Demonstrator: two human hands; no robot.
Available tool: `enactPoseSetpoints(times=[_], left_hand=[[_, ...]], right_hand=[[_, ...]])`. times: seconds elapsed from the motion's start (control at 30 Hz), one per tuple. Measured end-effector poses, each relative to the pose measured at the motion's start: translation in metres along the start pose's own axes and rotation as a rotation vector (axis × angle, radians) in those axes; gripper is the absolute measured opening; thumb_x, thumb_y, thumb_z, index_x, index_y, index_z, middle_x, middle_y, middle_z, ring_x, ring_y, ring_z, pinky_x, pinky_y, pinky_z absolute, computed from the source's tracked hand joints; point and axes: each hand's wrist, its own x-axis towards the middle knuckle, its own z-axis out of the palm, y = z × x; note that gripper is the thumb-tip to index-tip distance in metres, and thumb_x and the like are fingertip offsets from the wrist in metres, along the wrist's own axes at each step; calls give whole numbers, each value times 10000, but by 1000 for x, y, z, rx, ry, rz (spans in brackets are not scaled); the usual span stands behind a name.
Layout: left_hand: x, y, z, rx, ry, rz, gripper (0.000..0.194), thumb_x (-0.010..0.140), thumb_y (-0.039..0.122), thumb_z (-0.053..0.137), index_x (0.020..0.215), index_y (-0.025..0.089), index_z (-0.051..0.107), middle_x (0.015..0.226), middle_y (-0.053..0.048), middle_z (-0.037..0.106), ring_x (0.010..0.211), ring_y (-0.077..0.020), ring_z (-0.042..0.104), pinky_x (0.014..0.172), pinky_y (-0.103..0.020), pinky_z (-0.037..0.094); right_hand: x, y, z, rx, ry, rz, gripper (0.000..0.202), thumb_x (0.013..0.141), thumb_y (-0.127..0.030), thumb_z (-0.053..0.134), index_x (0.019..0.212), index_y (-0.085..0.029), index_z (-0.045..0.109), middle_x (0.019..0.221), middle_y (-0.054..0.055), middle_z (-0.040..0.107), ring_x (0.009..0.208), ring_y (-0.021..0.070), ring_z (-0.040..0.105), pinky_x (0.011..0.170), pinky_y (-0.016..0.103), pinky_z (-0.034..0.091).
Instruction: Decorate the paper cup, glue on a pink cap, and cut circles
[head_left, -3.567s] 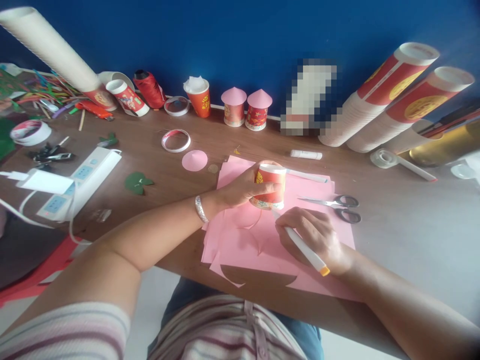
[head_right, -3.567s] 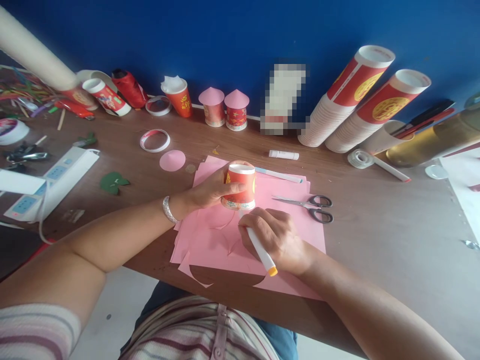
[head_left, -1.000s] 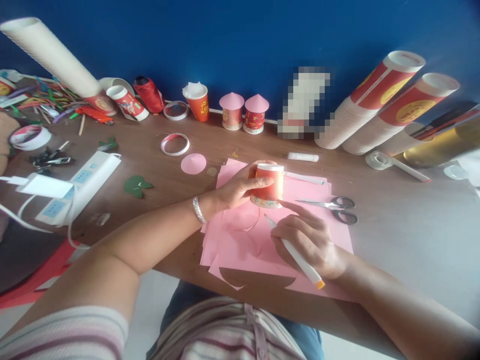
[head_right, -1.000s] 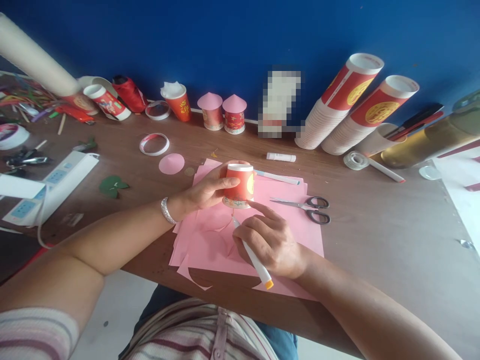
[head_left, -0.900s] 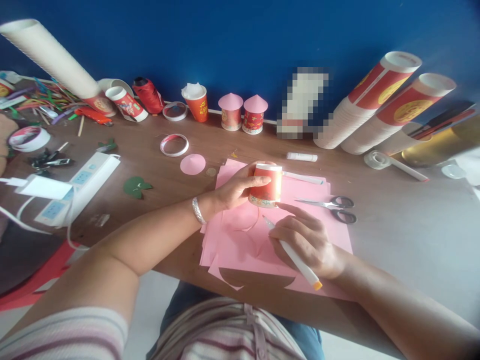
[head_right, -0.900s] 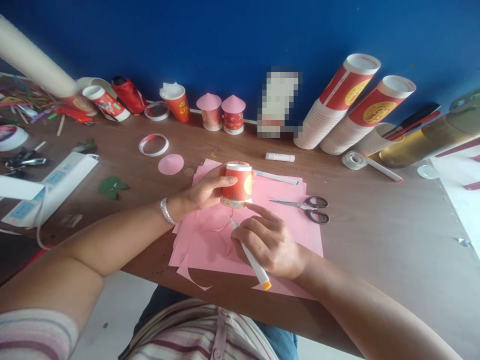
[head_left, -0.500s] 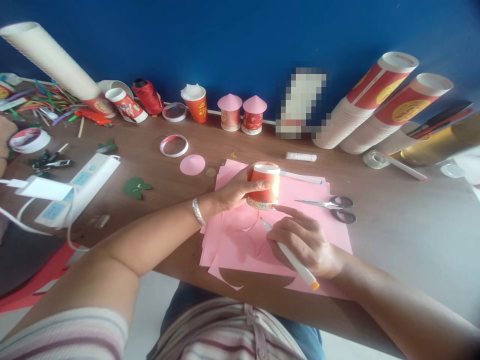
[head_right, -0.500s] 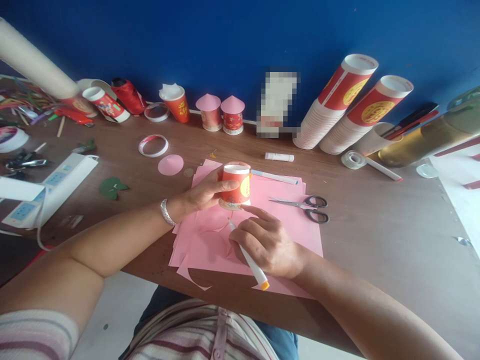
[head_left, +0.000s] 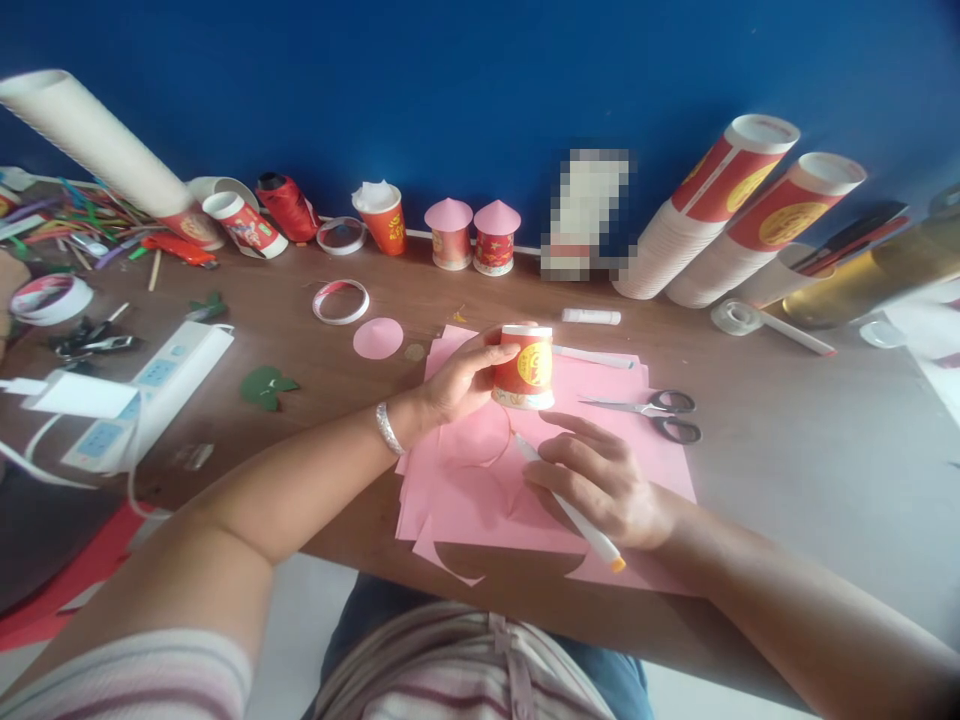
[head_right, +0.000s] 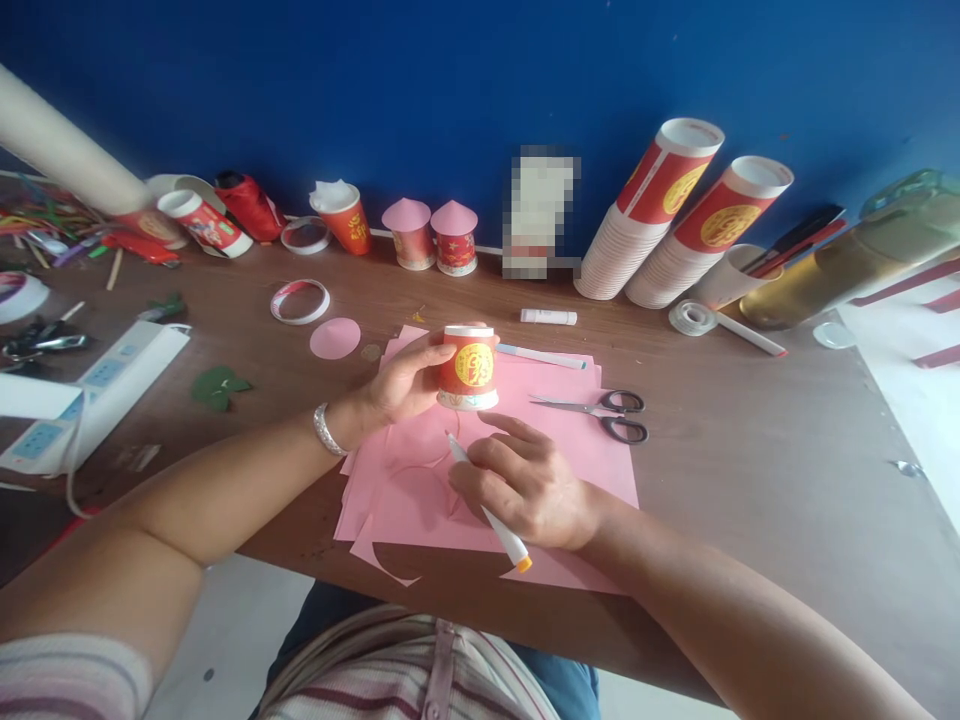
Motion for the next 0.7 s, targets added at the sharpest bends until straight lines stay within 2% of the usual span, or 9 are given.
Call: enactPoseSetpoints(times=[0.13,0.37,0.47,0.57,0.7], left_hand=[[0,-2,-1,23,-33,3,414,848,377,765,1208,178,723,1192,-109,716,1096,-242,641,934,-358,507],[1,-3,-1,101,-125,-4,323,822,377,829,1042,173,711,967,-67,699,885,-176,644,819,-320,528],[1,-3,-1,92,-100,6,318,833,355,813,1064,168,698,971,-72,693,878,-174,642,791,-304,533],[0,-3,-3,100,-90,20,333,849,350,787,1113,173,689,1045,-93,700,937,-193,653,814,-313,537],[0,-3,-7,123,-128,18,318,868,339,751,1133,177,685,1059,-97,704,932,-199,660,815,-327,539]], right_hand=[[0,0,1,8,0,-6,129,985,-83,542,1039,-150,638,803,20,653,687,124,645,997,447,646],[-1,1,2,19,-7,-19,94,980,-102,577,1036,-143,640,798,19,641,697,133,642,983,444,645],[-3,-1,4,38,-10,-11,67,970,-129,617,1035,-140,632,783,12,618,680,137,615,816,376,663],[-3,-2,4,47,0,-9,89,955,-124,636,1044,-136,629,790,14,604,659,132,592,606,284,582],[-4,3,0,39,33,-37,148,964,-120,580,1099,-148,632,801,22,609,663,144,591,566,283,534]])
